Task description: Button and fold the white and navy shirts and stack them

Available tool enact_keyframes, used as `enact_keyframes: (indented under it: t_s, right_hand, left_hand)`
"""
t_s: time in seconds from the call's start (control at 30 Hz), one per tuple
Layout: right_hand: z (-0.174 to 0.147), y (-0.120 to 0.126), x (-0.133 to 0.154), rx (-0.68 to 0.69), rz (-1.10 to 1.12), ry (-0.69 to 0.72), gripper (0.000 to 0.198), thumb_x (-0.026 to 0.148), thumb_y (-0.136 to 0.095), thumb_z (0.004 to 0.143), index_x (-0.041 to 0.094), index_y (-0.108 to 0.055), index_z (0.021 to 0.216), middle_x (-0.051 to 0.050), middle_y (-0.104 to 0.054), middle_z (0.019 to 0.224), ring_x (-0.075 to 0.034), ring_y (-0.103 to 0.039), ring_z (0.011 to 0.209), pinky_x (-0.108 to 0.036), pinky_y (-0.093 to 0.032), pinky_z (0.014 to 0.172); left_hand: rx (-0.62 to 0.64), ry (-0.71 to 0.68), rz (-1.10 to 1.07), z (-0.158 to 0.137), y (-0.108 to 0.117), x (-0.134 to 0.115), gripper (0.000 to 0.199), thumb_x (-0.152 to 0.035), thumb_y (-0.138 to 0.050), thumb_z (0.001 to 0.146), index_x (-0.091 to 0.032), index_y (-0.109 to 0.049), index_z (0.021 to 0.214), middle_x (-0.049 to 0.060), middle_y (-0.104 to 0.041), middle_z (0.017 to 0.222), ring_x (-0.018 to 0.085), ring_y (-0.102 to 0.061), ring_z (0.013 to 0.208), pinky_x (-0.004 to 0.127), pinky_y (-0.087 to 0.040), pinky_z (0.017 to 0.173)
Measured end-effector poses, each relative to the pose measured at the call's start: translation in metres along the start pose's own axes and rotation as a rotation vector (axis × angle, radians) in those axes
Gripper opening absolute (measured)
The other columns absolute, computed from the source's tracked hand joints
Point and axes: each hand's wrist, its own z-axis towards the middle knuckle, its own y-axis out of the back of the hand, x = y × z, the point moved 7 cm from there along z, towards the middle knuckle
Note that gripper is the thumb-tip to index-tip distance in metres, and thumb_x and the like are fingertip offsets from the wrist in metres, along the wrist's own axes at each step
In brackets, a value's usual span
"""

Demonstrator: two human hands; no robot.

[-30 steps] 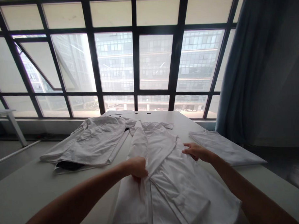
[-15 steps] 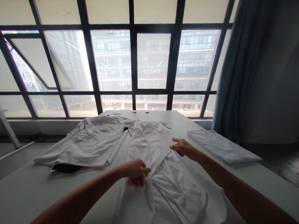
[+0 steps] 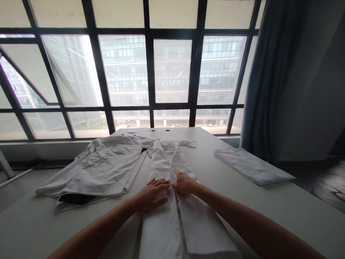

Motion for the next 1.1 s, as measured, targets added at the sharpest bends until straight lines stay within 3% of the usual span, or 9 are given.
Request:
enact_keyframes:
  t_s: [0.13,0.23,0.3,0.4,0.73,0.9,0.97,1.03,1.1]
  right_hand:
    - [-0.012,0.006,0.001,0.061,-0.003,0.039,0.050,0.028,-0.057,0.086,0.009,-0.057,0.132,-0.008,-0.074,0.086,-0.020,-0.069,0.080,-0.026,-0.050,0.072]
    - [-0.028,0.011,-0.002,0.006,-0.118,0.126,0.056,0.040,-0.058,0.088,0.008,-0.056,0.134,-0.017,-0.070,0.113,-0.027,-0.065,0.102,-0.034,-0.049,0.090]
    - [-0.040,0.005,-0.008,0.010,-0.201,0.175,0.058,0.044,-0.056,0.090,0.011,-0.054,0.137,-0.019,-0.058,0.135,-0.031,-0.055,0.123,-0.043,-0.040,0.105]
    - [-0.054,-0.011,-0.017,0.019,-0.263,0.193,0.053,0.042,-0.044,0.097,0.014,-0.049,0.142,-0.017,-0.045,0.148,-0.029,-0.039,0.138,-0.052,-0.025,0.115]
    - [-0.071,-0.020,-0.010,-0.060,-0.372,0.069,0.055,0.040,-0.032,0.101,0.008,-0.045,0.144,-0.017,-0.040,0.151,-0.027,-0.031,0.143,-0.048,-0.019,0.118]
    - [-0.082,-0.014,0.004,-0.008,-0.373,0.181,0.055,0.041,-0.040,0.099,0.010,-0.047,0.143,-0.018,-0.045,0.147,-0.030,-0.039,0.137,-0.047,-0.030,0.112]
    - [-0.085,-0.003,0.013,0.024,-0.399,0.248,0.049,0.044,-0.049,0.095,0.012,-0.060,0.130,-0.018,-0.059,0.132,-0.031,-0.053,0.122,-0.045,-0.040,0.103]
    - [-0.085,0.008,0.018,0.078,-0.404,0.279,0.039,0.046,-0.054,0.092,0.015,-0.070,0.111,-0.014,-0.068,0.111,-0.028,-0.063,0.102,-0.038,-0.047,0.089]
    - [-0.081,0.017,0.021,0.119,-0.378,0.294,0.034,0.046,-0.055,0.093,0.018,-0.073,0.097,-0.010,-0.070,0.097,-0.023,-0.065,0.085,-0.032,-0.047,0.076]
  left_hand:
    - [0.129,0.050,0.033,-0.005,-0.007,-0.004,0.065,-0.057,-0.049,0.093,-0.028,-0.036,0.150,0.010,-0.030,0.158,0.033,-0.020,0.147,0.059,-0.010,0.118]
    - [0.193,0.103,0.093,-0.009,-0.009,-0.012,0.073,-0.065,-0.045,0.091,-0.027,-0.032,0.152,0.012,-0.020,0.160,0.037,-0.009,0.148,0.065,-0.006,0.115]
    - [0.218,0.111,0.110,-0.013,-0.011,-0.022,0.074,-0.066,-0.039,0.093,-0.026,-0.028,0.154,0.013,-0.017,0.161,0.036,-0.008,0.148,0.065,-0.005,0.115]
    - [0.249,0.064,0.100,-0.021,-0.018,-0.045,0.073,-0.064,-0.033,0.096,-0.024,-0.021,0.156,0.012,-0.015,0.161,0.032,-0.009,0.149,0.062,-0.006,0.117]
    - [0.198,0.156,0.116,-0.028,-0.027,-0.062,0.070,-0.058,-0.037,0.096,-0.026,-0.018,0.156,0.008,-0.017,0.161,0.031,-0.012,0.149,0.064,-0.007,0.116]
    - [0.205,0.206,0.127,-0.038,-0.033,-0.080,0.073,-0.057,-0.036,0.096,-0.021,-0.018,0.157,0.013,-0.015,0.160,0.034,-0.010,0.148,0.066,-0.009,0.115]
    - [0.201,0.164,0.095,-0.040,-0.028,-0.090,0.073,-0.056,-0.043,0.094,-0.020,-0.025,0.155,0.015,-0.022,0.159,0.037,-0.017,0.147,0.064,-0.018,0.114]
    - [0.189,0.068,0.010,-0.034,-0.018,-0.094,0.057,-0.050,-0.049,0.093,-0.023,-0.048,0.144,0.013,-0.046,0.148,0.035,-0.040,0.138,0.053,-0.034,0.111]
    - [0.159,-0.025,-0.092,-0.019,-0.002,-0.083,0.037,-0.042,-0.046,0.097,-0.023,-0.069,0.119,0.008,-0.069,0.121,0.025,-0.063,0.114,0.036,-0.048,0.099]
